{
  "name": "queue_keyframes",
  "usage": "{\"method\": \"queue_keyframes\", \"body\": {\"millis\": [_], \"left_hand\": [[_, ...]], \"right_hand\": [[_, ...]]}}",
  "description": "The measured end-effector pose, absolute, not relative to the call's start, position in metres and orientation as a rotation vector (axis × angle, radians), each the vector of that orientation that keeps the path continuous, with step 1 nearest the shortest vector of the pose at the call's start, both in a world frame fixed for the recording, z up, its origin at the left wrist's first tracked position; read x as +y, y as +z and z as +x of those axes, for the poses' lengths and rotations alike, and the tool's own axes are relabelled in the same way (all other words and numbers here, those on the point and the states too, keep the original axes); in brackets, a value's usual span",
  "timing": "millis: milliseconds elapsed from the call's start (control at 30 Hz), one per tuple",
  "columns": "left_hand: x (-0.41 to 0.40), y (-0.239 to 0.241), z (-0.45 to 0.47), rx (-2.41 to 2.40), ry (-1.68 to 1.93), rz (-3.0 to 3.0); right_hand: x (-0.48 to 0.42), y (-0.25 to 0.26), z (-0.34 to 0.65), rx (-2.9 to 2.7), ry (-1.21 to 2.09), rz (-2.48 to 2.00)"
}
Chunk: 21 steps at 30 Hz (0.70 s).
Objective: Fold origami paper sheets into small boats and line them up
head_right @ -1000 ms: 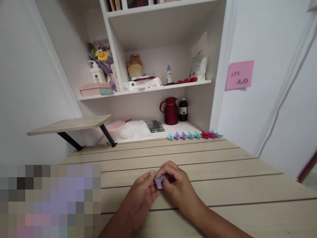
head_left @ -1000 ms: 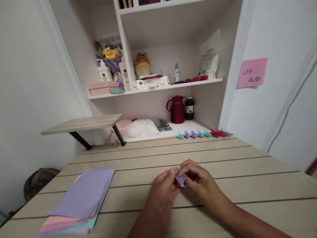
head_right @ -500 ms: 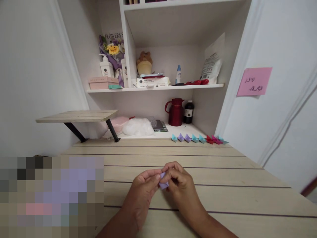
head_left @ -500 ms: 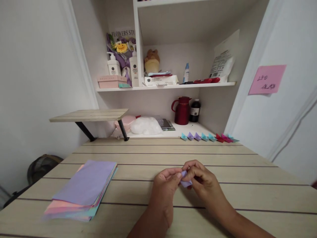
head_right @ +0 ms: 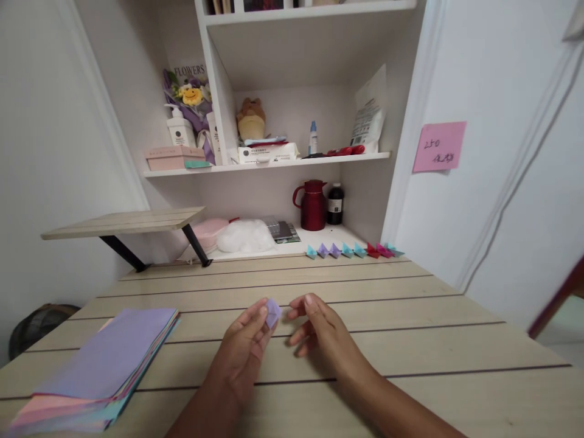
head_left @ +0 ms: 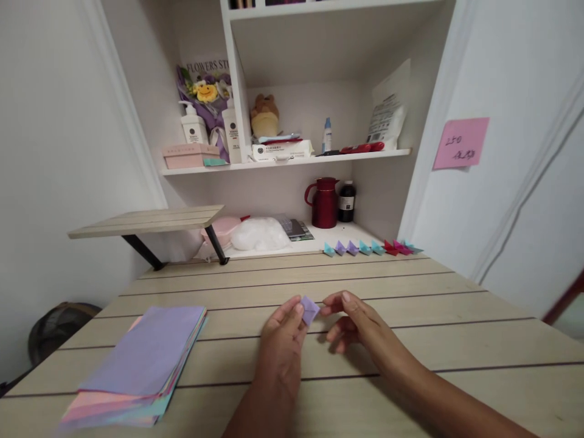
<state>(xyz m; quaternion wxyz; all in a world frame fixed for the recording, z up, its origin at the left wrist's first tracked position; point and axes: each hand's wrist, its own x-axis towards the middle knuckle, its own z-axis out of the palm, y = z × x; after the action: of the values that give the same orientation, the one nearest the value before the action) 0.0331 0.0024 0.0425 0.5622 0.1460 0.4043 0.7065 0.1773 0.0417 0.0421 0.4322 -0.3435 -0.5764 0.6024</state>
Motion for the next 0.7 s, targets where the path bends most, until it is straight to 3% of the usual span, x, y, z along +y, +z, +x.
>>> {"method": "queue_keyframes", "body": {"millis": [267, 467, 700], "left_hand": [[0.006, 0.040, 0.023, 1.138, 1.702, 0.716], [0.006, 0.045, 0.026, 1.236, 1.649, 0.872], [0.002, 0.050, 0.036, 1.351, 1.611, 1.035]], "right_hand": [[0.040, 0.037, 0.177, -1.641, 1.629, -0.776], [0.038, 0.035, 0.177, -1.840, 1.410, -0.726], [0.043, 0.033, 0.176, -1.705, 1.360, -0.787]]}}
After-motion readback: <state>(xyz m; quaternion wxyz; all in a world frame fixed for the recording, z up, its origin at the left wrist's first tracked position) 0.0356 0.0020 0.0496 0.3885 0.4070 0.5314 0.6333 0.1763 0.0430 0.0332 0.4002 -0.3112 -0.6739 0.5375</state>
